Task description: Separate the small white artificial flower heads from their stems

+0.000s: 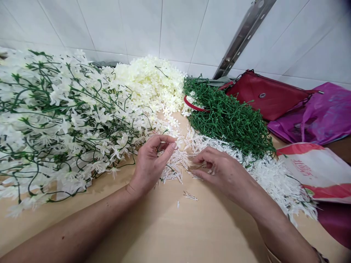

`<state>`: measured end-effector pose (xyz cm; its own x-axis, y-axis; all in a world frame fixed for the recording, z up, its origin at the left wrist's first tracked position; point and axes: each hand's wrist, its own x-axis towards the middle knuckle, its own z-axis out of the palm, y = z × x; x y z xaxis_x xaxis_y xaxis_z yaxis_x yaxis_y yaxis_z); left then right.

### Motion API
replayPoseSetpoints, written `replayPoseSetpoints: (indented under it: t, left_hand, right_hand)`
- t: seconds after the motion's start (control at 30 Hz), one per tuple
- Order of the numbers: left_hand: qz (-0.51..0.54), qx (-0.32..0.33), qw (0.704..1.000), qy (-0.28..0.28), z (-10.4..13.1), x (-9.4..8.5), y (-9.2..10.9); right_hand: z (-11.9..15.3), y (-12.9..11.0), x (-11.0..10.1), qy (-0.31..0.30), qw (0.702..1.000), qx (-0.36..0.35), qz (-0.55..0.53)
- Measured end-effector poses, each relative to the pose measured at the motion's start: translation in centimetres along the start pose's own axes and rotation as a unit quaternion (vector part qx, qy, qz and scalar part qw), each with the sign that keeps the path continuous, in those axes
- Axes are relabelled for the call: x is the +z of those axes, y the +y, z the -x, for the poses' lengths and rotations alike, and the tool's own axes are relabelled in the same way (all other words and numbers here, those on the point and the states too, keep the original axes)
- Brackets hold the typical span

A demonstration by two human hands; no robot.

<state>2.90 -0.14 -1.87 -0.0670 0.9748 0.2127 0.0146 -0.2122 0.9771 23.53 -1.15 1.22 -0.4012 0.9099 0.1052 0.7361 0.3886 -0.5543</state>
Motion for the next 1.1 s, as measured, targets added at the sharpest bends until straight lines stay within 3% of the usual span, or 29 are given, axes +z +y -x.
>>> replayPoseSetpoints:
  t: [0.17, 0.33, 0.5, 0.67, 1.1]
  left_hand:
    - [0.039, -0.025, 0.999, -0.004, -0.1, 0.2, 0.0]
    - [0.067, -0.047, 0.997, 0.004, -0.2, 0.2, 0.0]
    - [0.073, -0.047, 0.996, 0.007, -0.2, 0.2, 0.1]
    - [0.087, -0.045, 0.995, 0.022, -0.1, 0.4, 0.0]
    - [0.045, -0.032, 0.998, -0.013, 0.4, 0.5, -0.3]
  right_hand:
    - [-0.1, -0.3, 0.2, -0.016, 1.000, -0.016, 0.008]
    - [-0.3, -0.2, 0.2, 0.064, 0.995, 0.057, -0.060]
    - [-0.7, 0.0, 1.1, 0.143, 0.968, 0.067, -0.193]
    - [-0.8, -0.7, 2.0, 0.138, 0.944, 0.086, -0.287]
    - [-0.9, -2.4, 3.1, 0.172, 0.919, 0.112, -0.336]
